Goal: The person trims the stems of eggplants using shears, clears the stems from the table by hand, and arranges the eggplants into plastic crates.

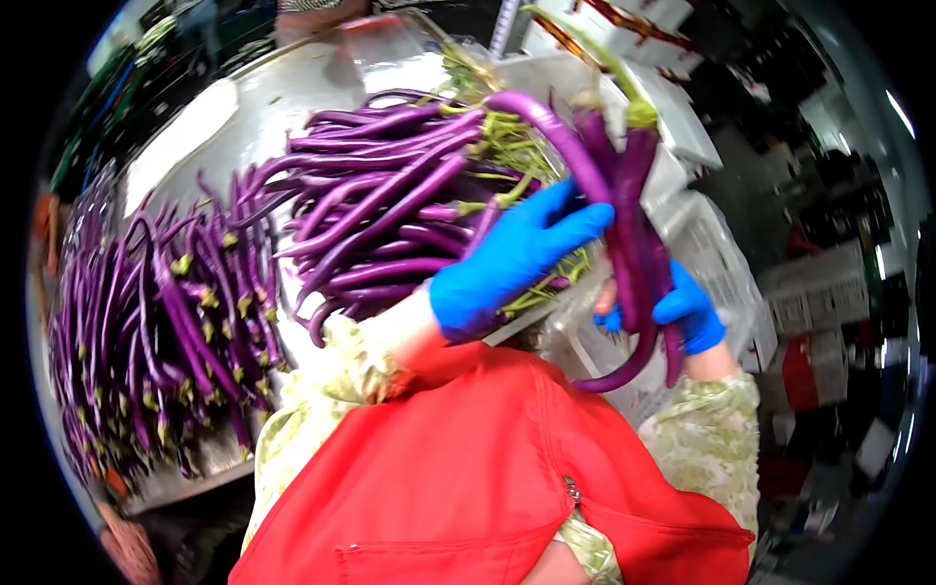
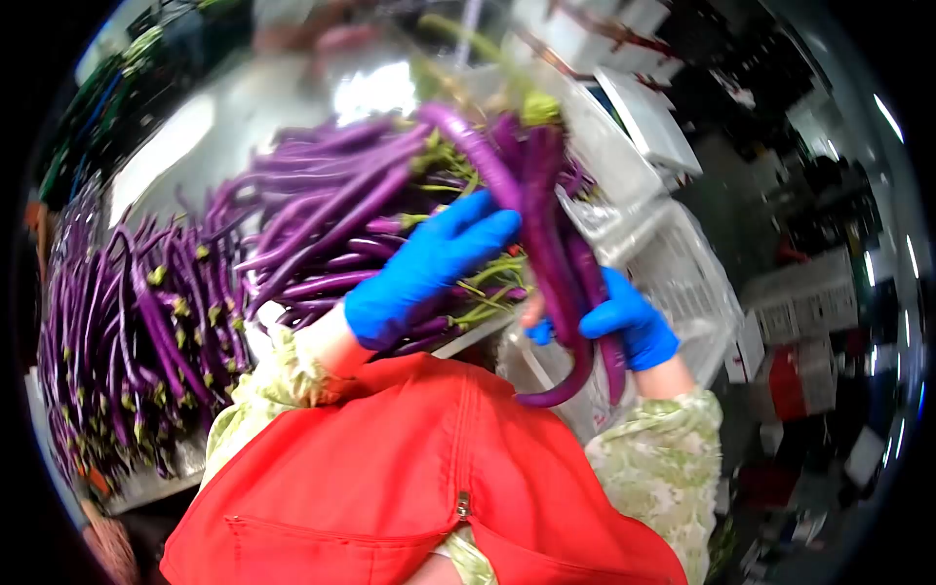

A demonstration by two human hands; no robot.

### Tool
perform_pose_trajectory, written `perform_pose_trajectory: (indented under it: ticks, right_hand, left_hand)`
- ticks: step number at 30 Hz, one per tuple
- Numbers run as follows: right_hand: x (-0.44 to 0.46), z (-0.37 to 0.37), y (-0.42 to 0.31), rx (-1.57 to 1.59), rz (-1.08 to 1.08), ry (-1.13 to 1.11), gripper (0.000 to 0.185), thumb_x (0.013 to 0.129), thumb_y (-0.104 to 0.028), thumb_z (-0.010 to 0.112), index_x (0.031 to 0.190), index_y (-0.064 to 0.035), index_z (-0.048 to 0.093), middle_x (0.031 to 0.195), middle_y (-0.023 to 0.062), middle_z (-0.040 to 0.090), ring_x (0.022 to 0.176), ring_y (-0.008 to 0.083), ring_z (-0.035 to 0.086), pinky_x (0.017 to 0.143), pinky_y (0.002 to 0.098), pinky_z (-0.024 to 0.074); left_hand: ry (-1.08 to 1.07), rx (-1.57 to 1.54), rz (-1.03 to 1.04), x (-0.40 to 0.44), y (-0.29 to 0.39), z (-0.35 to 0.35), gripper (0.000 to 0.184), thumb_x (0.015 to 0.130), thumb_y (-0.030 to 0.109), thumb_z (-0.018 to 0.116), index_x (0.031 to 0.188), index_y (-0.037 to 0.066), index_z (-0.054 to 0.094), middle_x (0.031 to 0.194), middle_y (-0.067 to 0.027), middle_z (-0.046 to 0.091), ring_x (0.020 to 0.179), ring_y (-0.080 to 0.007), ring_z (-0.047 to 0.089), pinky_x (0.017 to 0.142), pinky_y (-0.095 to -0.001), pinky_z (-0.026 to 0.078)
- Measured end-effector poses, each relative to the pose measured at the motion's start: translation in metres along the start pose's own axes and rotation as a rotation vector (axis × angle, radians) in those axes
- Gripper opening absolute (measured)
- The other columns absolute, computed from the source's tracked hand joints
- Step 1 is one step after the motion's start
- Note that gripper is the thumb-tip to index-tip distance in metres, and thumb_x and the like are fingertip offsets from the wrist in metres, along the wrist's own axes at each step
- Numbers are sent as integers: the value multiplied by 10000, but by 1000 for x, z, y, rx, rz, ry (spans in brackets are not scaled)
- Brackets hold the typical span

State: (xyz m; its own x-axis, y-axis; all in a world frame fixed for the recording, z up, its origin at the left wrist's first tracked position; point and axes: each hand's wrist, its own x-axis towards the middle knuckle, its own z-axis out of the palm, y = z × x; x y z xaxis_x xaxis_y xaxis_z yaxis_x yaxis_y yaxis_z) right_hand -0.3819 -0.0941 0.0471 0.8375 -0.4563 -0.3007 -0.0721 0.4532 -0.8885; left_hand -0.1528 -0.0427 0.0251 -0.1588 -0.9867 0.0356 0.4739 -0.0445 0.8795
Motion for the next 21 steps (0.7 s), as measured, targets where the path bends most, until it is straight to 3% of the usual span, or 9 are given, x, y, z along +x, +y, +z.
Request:
perform_pose_trajectory:
  ticks: [3, 5, 11, 13, 15, 17, 19, 20, 21]
  right_hand:
    - [43, 44, -2, -39, -162, 84, 734, 629, -218, 737, 1261, 24, 456, 1076, 152, 617, 951, 241, 615, 859, 326, 486]
    - [65, 64, 9, -137, -344, 301, 507, 695, -166, 722, 1154, -40, 547, 939, 21, 599, 879, 156, 586, 796, 301, 484]
    - [68, 67, -37, 34, -547, 304, 356, 716, -36, 629, 1066, 2, 574, 982, 107, 650, 845, 206, 639, 810, 328, 514]
    - [66, 51, -41, 25, -616, 313, 350, 712, -34, 615, 1055, 20, 567, 949, 142, 650, 826, 237, 646, 813, 348, 520]
    - [58, 41, -48, 166, -636, 352, 302, 741, -54, 613, 1028, 22, 563, 875, 134, 637, 780, 231, 642, 805, 344, 531]
    - [47, 33, -61, 404, -672, 409, 276, 772, -79, 619, 1020, 28, 565, 849, 126, 630, 765, 225, 637, 814, 341, 532]
    - [54, 16, -60, 580, -771, 360, 411, 792, -43, 615, 1168, 11, 457, 877, 121, 580, 830, 230, 597, 851, 383, 509]
    - [60, 17, -58, 561, -795, 361, 394, 794, -49, 616, 1155, 1, 464, 879, 120, 581, 830, 233, 598, 850, 392, 510]
    - [69, 23, -56, 541, -819, 363, 377, 797, -56, 616, 1142, -8, 472, 882, 119, 581, 829, 236, 599, 849, 400, 510]
  left_hand:
    - [265, -212, 249, 15, 0, 13, 308, 893, 304, 619, 1035, 37, 565, 848, -2, 588, 752, -72, 519, 644, -241, 453]
    - [416, -167, 429, 27, 0, 3, 297, 887, 303, 627, 1008, 37, 573, 814, -3, 587, 704, -74, 518, 620, -249, 450]
    - [405, -21, 539, 29, 81, 10, 273, 828, 277, 689, 960, 50, 614, 801, -6, 608, 692, -79, 527, 600, -238, 434]
    - [332, 368, 526, 7, 134, 1, 413, 875, 207, 636, 1222, 14, 526, 1054, -97, 591, 1006, -162, 542, 825, -270, 482]
    - [341, 353, 573, 33, 160, -57, 277, 847, 291, 665, 1007, 68, 629, 851, -21, 639, 810, -146, 604, 692, -259, 479]
    - [342, 169, 755, 14, 193, -22, 356, 872, 223, 590, 1152, 5, 578, 690, 8, 532, 634, -123, 523, 625, -269, 449]
    - [261, 337, 1004, 28, 186, -98, 391, 886, 215, 617, 1199, -5, 533, 1092, -125, 591, 1078, -227, 542, 927, -318, 478]
    - [369, -123, 791, 27, 189, -83, 268, 871, 279, 637, 1043, 74, 625, 922, -49, 650, 909, -176, 615, 793, -313, 506]
    - [350, -303, 700, 39, 179, -114, 267, 891, 272, 608, 1067, 71, 617, 986, -75, 642, 942, -194, 612, 862, -355, 503]
